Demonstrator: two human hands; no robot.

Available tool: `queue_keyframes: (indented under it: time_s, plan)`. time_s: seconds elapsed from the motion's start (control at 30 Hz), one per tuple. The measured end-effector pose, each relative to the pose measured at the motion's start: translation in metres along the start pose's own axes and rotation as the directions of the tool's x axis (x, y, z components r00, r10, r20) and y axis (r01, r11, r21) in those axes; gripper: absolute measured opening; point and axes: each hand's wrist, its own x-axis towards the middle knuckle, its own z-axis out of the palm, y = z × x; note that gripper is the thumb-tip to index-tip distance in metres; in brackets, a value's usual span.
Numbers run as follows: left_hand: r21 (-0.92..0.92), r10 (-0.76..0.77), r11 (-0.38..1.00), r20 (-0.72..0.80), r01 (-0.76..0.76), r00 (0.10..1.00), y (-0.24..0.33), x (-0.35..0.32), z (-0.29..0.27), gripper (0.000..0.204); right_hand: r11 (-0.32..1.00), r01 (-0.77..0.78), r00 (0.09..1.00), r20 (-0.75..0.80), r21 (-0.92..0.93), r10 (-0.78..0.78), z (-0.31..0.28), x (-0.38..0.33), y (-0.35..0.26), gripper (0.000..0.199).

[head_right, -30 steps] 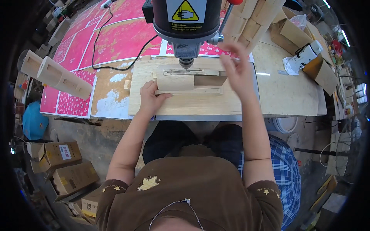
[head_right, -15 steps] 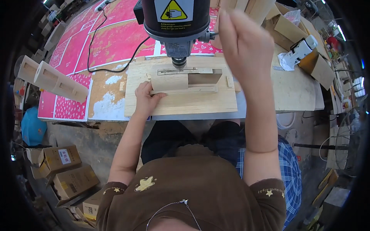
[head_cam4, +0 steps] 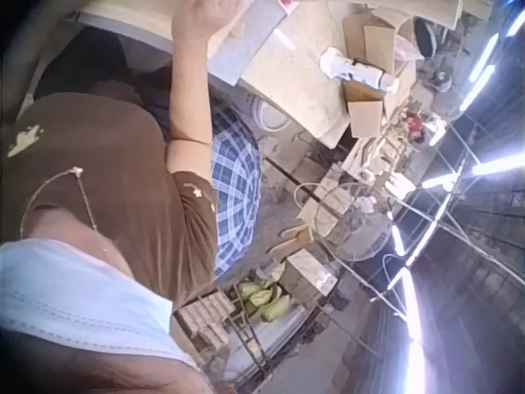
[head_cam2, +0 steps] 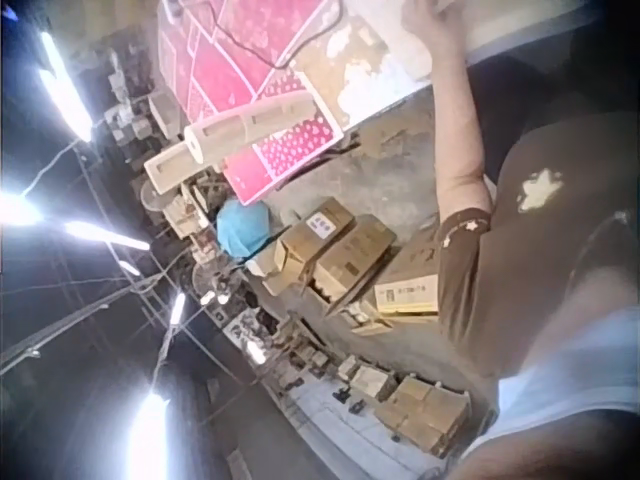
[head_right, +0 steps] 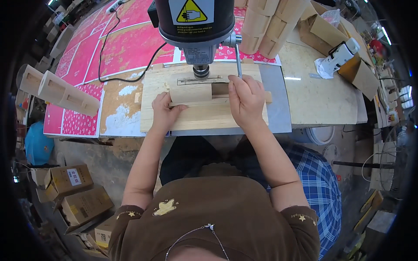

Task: The recorder uses a drill press to create holes in wooden blocks in a furniture manufacturing environment.

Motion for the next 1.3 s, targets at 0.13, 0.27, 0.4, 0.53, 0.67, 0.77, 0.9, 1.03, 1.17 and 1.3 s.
queue_keyframes:
  time_s: [0.13, 0.27, 0.4, 0.53, 0.67, 0.77, 0.9, 1.03, 1.17, 1.3]
  plan:
    - [0.055, 0.000, 0.998, 0.009, 0.000, 1.000, -0.002, -0.002, -0.003, 0.034, 0.997, 0.072, 0.997, -0.031, 0.010, -0.072, -0.020, 0.023, -0.008, 0.003]
    - [0.139, -0.034, 0.990, 0.036, 0.029, 0.999, 0.010, -0.005, 0.002, 0.038, 1.000, -0.028, 0.998, -0.059, 0.011, 0.028, -0.044, 0.112, -0.020, 0.016]
    - [0.167, -0.021, 0.986, 0.040, 0.014, 0.999, 0.020, -0.006, 0.030, 0.051, 0.963, -0.263, 0.965, -0.011, -0.063, 0.263, -0.017, 0.179, 0.016, 0.025]
    - [0.118, -0.067, 0.991, 0.069, 0.058, 0.995, 0.027, -0.002, 0.035, 0.049, 0.982, -0.147, 0.986, 0.057, -0.114, 0.155, -0.025, 0.175, 0.026, 0.025]
    - [0.110, -0.071, 0.992, 0.053, 0.065, 0.996, 0.026, 0.002, 0.030, 0.046, 0.989, -0.138, 0.988, 0.073, 0.054, 0.134, -0.050, 0.133, -0.019, 0.021]
    - [0.119, -0.079, 0.990, 0.065, 0.071, 0.995, 0.022, 0.002, 0.022, 0.046, 0.988, -0.147, 0.983, 0.120, 0.042, 0.141, -0.049, 0.083, -0.036, 0.013]
    - [0.169, -0.050, 0.985, 0.021, 0.045, 0.999, 0.015, -0.002, 0.032, 0.048, 0.996, -0.018, 0.999, 0.031, 0.085, 0.016, -0.030, 0.035, -0.022, 0.004]
    - [0.117, -0.021, 0.993, 0.005, 0.021, 1.000, 0.024, -0.004, 0.040, 0.049, 0.993, 0.067, 0.997, -0.051, 0.095, -0.062, -0.001, 0.003, 0.009, 0.006]
    - [0.142, -0.016, 0.990, -0.003, 0.016, 1.000, 0.022, -0.011, 0.036, 0.050, 0.985, 0.101, 0.993, -0.075, 0.139, -0.091, 0.006, -0.002, 0.013, 0.003]
    - [0.180, -0.009, 0.984, 0.001, 0.008, 1.000, 0.019, -0.014, 0.034, 0.053, 0.984, 0.147, 0.987, -0.078, 0.096, -0.140, -0.012, 0.021, -0.002, 0.005]
